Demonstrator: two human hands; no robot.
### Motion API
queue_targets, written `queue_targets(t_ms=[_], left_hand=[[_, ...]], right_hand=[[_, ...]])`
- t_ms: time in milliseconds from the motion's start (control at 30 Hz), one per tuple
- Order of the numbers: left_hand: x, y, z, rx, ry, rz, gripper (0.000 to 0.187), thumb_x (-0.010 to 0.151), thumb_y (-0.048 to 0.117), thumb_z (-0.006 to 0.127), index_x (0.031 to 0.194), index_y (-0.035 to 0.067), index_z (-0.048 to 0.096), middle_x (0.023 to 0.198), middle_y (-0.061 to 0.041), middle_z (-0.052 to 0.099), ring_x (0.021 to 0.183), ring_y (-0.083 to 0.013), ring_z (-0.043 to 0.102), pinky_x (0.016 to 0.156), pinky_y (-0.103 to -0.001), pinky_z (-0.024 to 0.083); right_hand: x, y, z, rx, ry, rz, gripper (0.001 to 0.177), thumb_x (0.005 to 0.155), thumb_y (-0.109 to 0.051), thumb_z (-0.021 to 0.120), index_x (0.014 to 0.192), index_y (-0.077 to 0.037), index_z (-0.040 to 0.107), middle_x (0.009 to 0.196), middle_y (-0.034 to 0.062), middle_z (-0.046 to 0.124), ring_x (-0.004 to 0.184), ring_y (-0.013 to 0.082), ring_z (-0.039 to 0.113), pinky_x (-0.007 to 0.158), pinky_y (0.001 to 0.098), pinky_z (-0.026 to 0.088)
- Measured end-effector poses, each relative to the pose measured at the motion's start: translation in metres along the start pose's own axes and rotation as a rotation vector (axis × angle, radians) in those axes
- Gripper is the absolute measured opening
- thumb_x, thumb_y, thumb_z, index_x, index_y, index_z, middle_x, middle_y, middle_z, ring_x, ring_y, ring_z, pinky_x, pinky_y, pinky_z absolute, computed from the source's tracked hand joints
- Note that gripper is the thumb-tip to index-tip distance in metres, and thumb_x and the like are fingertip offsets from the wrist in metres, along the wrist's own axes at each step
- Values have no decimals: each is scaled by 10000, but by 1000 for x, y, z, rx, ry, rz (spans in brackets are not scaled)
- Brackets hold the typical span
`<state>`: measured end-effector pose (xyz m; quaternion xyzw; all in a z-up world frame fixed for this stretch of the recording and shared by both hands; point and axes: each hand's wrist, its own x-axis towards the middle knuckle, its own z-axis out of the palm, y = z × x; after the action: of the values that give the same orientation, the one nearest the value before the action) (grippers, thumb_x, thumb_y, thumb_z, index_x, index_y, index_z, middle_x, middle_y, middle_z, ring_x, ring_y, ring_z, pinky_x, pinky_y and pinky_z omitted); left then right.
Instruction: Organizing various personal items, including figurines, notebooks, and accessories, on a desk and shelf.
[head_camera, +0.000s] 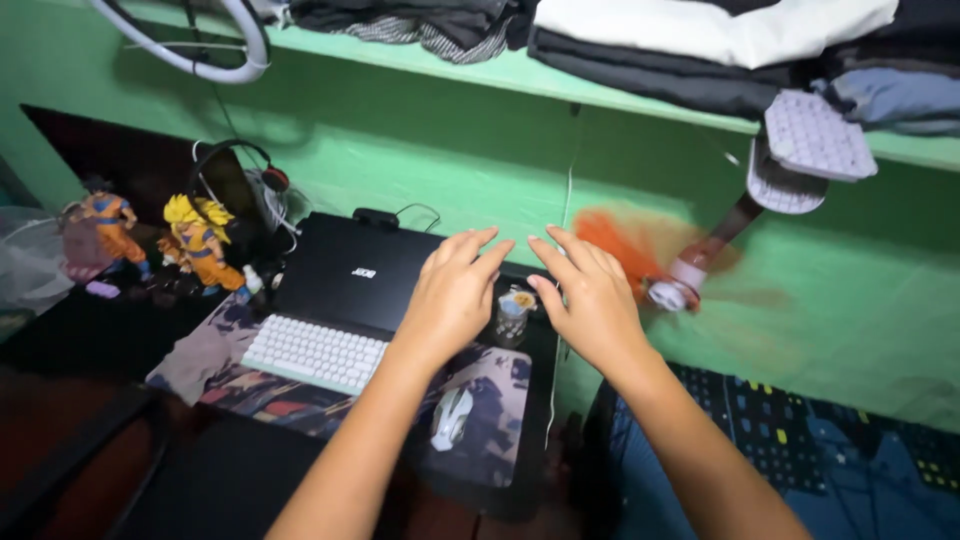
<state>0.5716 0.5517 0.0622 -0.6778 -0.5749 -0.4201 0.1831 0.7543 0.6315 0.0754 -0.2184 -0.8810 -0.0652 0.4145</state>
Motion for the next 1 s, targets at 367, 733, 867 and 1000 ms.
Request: queue_targets(t_ms=[367, 733, 867, 1000], left_hand=[[41, -4, 25, -1, 11, 64, 392, 893, 63, 634, 1282, 85, 675, 1361, -143, 633, 1278, -366, 558, 1054, -498, 444], [60, -39, 9, 20, 30, 88, 389, 902, 56, 623, 1285, 84, 683, 1370, -150, 630, 1280, -368, 556, 1063, -496, 437], [55, -57, 5, 38, 37, 65, 389, 899, 61, 624, 1283, 83, 681, 1363, -148, 631, 1286, -362, 558, 1074, -494, 435], [45, -71, 2, 51, 42, 36, 394, 886, 63, 629, 1276, 79, 682, 1363, -151, 631, 1286, -363, 550, 1076, -512, 421]], right_hand=[[20, 34, -7, -15, 17, -6, 432, 919, -241, 695, 1326, -101, 659, 1380, 150, 620, 1219, 351, 601, 1008, 475, 464], [56, 27, 12, -12, 6, -13, 449, 934, -252, 691, 1352, -94, 647, 1393, 156, 618, 1233, 363, 593, 1008, 485, 466], [64, 21, 29, 8, 0, -27, 448, 941, -257, 686, 1359, -103, 642, 1388, 146, 626, 1234, 357, 599, 1016, 475, 476], [68, 15, 48, 22, -28, -38, 454, 942, -264, 686, 1365, -107, 638, 1388, 135, 629, 1235, 351, 601, 1018, 478, 473]])
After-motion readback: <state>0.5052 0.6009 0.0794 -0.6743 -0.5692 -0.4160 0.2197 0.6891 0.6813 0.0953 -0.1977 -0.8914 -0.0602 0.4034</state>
